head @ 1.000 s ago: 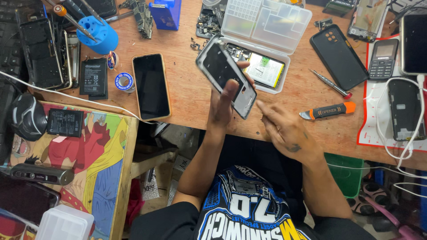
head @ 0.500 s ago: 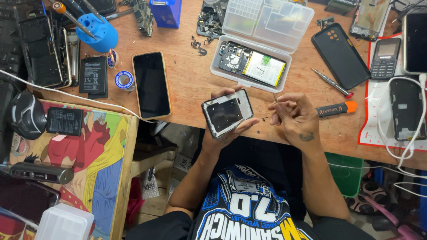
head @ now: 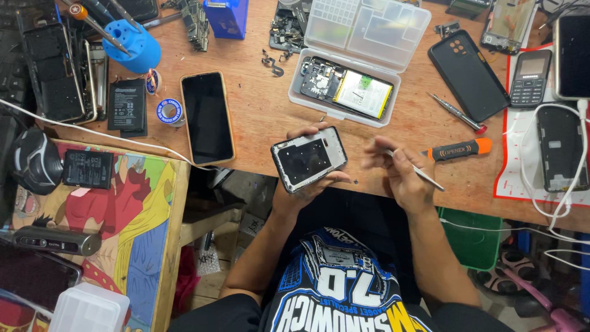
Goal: The person uses a metal spudger to carefully pry and separate the screen assembly from the smartphone frame along the edges. The person rotates the device to access different sides while working on the disassembly.
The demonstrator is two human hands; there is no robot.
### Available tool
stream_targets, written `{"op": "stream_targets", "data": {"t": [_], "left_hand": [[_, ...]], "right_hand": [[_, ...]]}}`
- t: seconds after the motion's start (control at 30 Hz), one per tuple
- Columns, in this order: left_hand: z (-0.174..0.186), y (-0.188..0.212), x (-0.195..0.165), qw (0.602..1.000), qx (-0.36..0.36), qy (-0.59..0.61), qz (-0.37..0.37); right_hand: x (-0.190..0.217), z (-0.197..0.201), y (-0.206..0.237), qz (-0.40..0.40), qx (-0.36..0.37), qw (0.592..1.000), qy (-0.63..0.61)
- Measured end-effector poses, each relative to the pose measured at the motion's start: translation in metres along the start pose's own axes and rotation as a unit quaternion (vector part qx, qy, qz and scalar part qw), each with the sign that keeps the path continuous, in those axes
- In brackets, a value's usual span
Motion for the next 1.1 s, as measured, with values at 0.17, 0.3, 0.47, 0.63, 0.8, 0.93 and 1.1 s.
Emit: {"op": "stream_targets", "data": {"t": [0.17,0.3,0.47,0.63,0.8,0.93,1.1], "left_hand": [[0.000,0.003,0.001,0.996,-0.019,0.083,0.015],[0.001,0.003,0.003,0.994,-0.026,0.104,0.030],[0.002,0.003,0.000,0.995,-0.029,0.096,0.019],[0.001,0.003,0.004,0.994,-0.028,0.095,0.052],[0.000,0.005,0.002,0.993,-0.028,0.092,0.063],[-0.002,0.004,-0.005,0.994,-0.017,0.095,0.044],[0.000,0.000,-0.012,0.999,-0.012,0.026,0.018]], "right_hand": [[0.015,-0.020,0.015,0.072,-0.056,0.894,0.439],[0.026,-0.030,0.019,0.114,-0.070,0.898,0.420],[0.034,-0.039,0.023,0.165,-0.048,0.886,0.431],[0.033,-0.037,0.024,0.164,-0.057,0.879,0.444],[0.036,-0.041,0.023,0.172,-0.053,0.867,0.465],[0.034,-0.040,0.020,0.138,-0.062,0.861,0.486],[0.034,-0.043,0.022,0.144,-0.065,0.866,0.475]]}}
Point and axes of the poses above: each hand's wrist, its own y-axis away from the middle knuckle, its own z-axis out of the back of the hand, x = y × z, the point moved 10 cm from there along -y, towards the middle knuckle
